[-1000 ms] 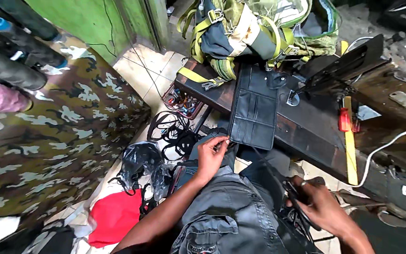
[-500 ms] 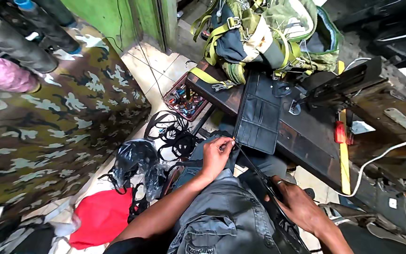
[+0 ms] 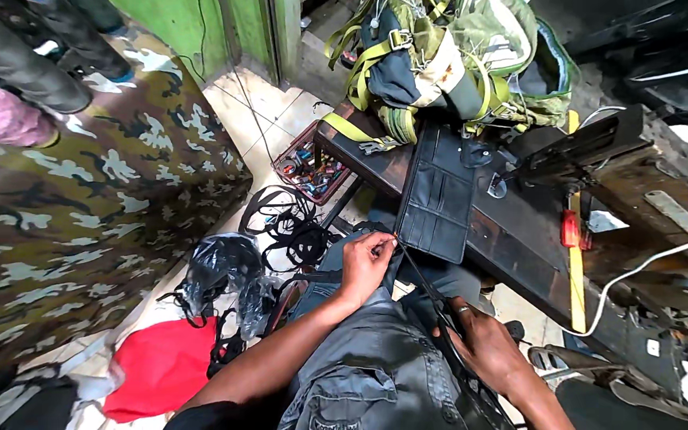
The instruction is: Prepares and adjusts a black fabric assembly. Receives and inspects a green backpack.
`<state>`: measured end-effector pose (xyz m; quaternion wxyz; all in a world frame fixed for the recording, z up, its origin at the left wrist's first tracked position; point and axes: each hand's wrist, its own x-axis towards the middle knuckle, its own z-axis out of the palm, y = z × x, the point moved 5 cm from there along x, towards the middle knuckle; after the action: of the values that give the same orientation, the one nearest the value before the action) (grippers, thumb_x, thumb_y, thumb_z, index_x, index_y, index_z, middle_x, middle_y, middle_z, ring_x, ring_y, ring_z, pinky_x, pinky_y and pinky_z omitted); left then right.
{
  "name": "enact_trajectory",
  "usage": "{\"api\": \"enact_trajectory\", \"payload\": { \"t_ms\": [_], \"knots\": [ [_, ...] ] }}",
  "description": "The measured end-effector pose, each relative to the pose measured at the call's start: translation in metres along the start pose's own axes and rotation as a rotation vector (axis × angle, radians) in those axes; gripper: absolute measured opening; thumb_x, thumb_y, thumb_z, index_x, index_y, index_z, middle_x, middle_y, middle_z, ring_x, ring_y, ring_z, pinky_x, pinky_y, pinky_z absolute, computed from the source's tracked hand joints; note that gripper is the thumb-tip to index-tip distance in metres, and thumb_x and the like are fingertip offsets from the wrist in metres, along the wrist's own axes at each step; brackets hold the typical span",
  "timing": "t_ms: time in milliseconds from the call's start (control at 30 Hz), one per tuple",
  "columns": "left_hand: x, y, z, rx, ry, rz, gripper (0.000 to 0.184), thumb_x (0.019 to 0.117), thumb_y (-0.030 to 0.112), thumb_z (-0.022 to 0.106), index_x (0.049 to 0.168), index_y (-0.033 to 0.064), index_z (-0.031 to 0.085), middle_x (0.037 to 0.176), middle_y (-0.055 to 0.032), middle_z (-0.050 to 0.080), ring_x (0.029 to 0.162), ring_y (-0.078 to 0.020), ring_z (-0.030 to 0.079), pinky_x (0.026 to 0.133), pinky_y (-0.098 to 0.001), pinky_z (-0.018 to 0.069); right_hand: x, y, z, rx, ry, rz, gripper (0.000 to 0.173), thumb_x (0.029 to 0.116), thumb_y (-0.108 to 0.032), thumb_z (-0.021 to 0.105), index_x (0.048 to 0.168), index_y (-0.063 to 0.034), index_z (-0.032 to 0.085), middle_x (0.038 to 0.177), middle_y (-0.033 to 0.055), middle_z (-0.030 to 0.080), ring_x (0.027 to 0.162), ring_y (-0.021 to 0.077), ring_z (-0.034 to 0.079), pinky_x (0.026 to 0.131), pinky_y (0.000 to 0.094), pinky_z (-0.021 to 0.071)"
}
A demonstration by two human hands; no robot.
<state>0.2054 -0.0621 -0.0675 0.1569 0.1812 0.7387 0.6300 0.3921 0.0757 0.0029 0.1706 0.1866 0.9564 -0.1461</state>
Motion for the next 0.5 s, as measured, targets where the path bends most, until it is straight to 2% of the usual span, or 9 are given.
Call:
{"api": "enact_trajectory", "payload": {
  "t_ms": [333, 500],
  "knots": [
    [0.001, -0.002, -0.001, 0.015, 0.0, -0.008, 0.015, 0.0961, 0.017, 0.069, 0.098, 0.0063, 0.079, 0.085, -0.0038, 0.074, 0.074, -0.0056, 0.069, 0.07, -0.0229, 0.0587, -0.005, -0.013, 0.003, -0.065, -0.049, 0.095, 0.065, 0.0959, -0.059, 0.056, 0.121, 0.0013, 0.065, 0.098, 0.0215, 0.073, 0.078, 0.0416, 0.073, 0.067, 0.0577, 0.0584],
    [0.001, -0.002, -0.002, 0.022, -0.008, -0.014, 0.015, 0.0962, 0.018, 0.068, 0.098, 0.007, 0.079, 0.085, -0.0031, 0.073, 0.073, -0.0053, 0.068, 0.07, -0.0227, 0.0575, -0.005, -0.013, 0.004, -0.032, -0.036, 0.081, 0.066, 0.0959, -0.06, 0.055, 0.119, 0.0012, 0.066, 0.095, 0.0209, 0.073, 0.077, 0.0404, 0.073, 0.067, 0.0573, 0.0586]
  ]
}}
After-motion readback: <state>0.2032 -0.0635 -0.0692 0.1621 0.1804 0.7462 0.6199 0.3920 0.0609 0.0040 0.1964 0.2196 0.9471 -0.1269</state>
